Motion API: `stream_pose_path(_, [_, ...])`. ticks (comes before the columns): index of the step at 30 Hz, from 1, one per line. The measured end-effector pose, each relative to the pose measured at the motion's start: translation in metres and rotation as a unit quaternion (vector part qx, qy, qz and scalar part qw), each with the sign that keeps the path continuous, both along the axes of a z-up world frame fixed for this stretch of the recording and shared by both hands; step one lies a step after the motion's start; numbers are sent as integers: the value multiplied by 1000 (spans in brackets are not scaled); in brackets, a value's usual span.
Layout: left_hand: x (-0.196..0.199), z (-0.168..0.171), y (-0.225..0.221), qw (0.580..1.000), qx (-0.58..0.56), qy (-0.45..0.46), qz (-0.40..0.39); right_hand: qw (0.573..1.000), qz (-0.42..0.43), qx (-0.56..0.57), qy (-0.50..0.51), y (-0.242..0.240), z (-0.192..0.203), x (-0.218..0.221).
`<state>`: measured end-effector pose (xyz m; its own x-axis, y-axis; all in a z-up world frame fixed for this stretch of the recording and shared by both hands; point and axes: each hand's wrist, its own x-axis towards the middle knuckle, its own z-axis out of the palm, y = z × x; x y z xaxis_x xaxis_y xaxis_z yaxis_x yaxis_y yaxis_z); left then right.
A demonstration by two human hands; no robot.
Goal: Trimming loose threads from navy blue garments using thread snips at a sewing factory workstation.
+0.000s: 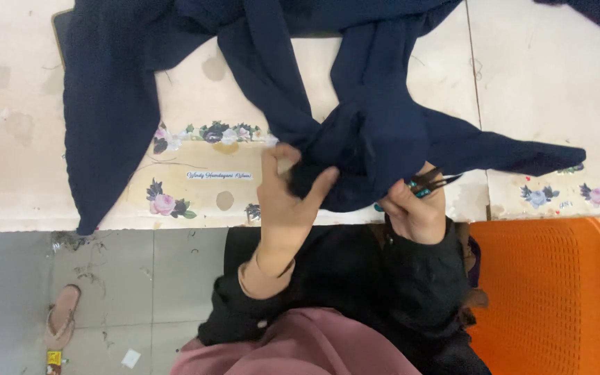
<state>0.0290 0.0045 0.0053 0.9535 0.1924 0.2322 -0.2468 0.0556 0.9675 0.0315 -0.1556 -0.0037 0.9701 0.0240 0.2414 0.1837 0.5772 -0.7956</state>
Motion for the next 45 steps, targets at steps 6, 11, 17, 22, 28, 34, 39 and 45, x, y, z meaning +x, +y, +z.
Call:
stream_pose_path(6, [51,20,17,973,226,-24,44,997,-24,-31,-59,-14,26,20])
stream_pose_path(11, [45,56,-1,982,52,-20,-181,982,-94,-77,-142,-13,52,53])
stream_pose_path(17, [113,59,-21,958,256,-18,-126,977,-113,-80,-164,-12,94,77])
stream_pose_path(22, [160,90,-20,951,-209,34,-225,956,-113,-113,-247,-50,100,130])
stream_pose_path(28, [162,102,-13,854,-361,226,-298,963,-264,-2,-58,-33,110,165])
stream_pose_path(34, [183,50,-12,713,-494,-1,-497,943,-281,-161,-72,-12,107,192])
stream_pose_path(39, [146,112,-8,851,-293,-99,-425,823,-281,-423,-255,-31,122,171])
stream_pose_path(45, [141,111,-8,931,-113,-117,-328,789,-294,-422,-337,-22,157,112])
